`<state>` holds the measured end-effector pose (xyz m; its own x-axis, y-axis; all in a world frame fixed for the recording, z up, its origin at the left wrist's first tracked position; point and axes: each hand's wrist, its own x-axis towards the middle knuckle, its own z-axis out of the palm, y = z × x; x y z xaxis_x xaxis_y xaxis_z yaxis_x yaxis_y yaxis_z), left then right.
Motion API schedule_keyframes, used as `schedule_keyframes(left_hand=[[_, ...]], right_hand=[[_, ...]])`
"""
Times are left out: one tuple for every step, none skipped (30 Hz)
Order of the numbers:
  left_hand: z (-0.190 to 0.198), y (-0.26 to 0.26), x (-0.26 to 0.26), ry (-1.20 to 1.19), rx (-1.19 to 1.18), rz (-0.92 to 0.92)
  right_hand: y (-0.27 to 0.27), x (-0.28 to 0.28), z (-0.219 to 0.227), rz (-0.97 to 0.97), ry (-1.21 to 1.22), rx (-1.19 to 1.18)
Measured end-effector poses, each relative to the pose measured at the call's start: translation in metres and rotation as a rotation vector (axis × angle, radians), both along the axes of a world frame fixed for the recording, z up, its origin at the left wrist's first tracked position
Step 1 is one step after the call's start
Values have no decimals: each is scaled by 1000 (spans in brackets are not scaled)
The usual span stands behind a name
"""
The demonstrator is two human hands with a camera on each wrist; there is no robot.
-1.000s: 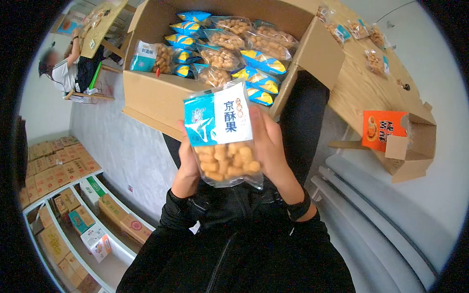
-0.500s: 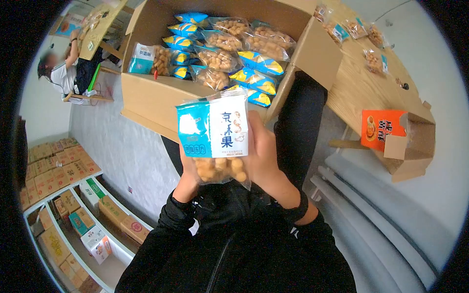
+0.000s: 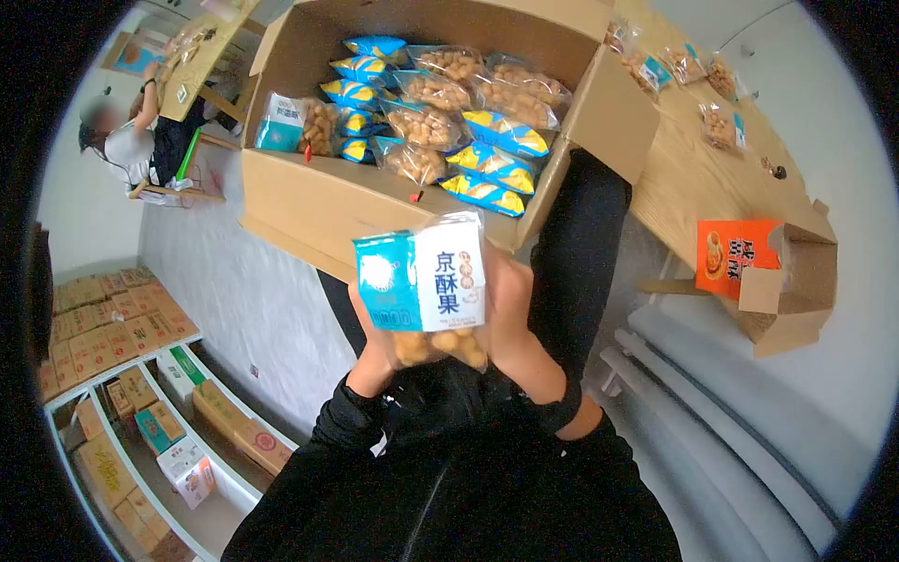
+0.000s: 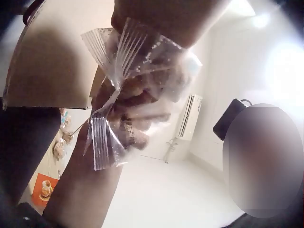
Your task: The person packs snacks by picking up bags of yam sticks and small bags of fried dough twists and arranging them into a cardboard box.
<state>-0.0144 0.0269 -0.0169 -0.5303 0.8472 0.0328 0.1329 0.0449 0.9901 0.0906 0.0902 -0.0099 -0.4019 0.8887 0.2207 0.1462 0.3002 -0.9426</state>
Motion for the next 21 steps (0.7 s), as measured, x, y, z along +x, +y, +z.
schedule_keyframes(left_hand=[[-1, -2, 1, 8, 4, -2], [-3, -3, 2, -105, 4, 25], [-1, -3, 3, -219, 5, 50], [1, -1, 2, -400, 127, -13], [4, 1, 1, -392, 133, -16], [7, 2, 1, -443, 157, -1], [8, 3, 0, -496, 178, 14], [5, 1, -5, -59, 53, -56], [9, 2, -5, -55, 52, -59], [15, 5, -4, -234, 98, 26], [18, 7, -4, -413, 143, 114], [17, 6, -6, -412, 141, 113], [15, 3, -10, -304, 146, 84], [14, 2, -12, -196, 152, 56], [12, 1, -12, -194, 153, 56], [12, 1, -12, -117, 170, 22], [11, 2, -14, -38, 190, -12], [9, 2, -17, -29, 200, -16], [7, 2, -21, -77, 185, -62], [7, 1, -24, -126, 167, -108], [14, 3, -26, -120, 174, -114]], right_hand=[[0, 0, 1, -2, 8, 4], [2, 2, 2, 42, 51, 1], [3, 2, 3, 86, 93, -1], [3, 2, 3, 93, 108, -75], [5, 2, 3, 92, 116, -67], [5, 2, 3, 110, 124, -125], [6, 2, 3, 128, 130, -185], [5, 2, 4, 133, 122, -192], [5, 2, 3, 131, 125, -192], [5, 1, 3, 134, 164, -240], [5, 1, 2, 137, 202, -289], [4, 1, 0, 136, 203, -290], [3, 2, -2, 149, 187, -318], [3, 3, -4, 161, 171, -346], [2, 3, -5, 162, 172, -345], [3, 3, -6, 154, 170, -346], [3, 3, -7, 146, 170, -344], [4, 3, -8, 146, 178, -334], [4, 3, -8, 155, 162, -340], [4, 5, -8, 164, 144, -349], [6, 6, -7, 161, 150, -340]])
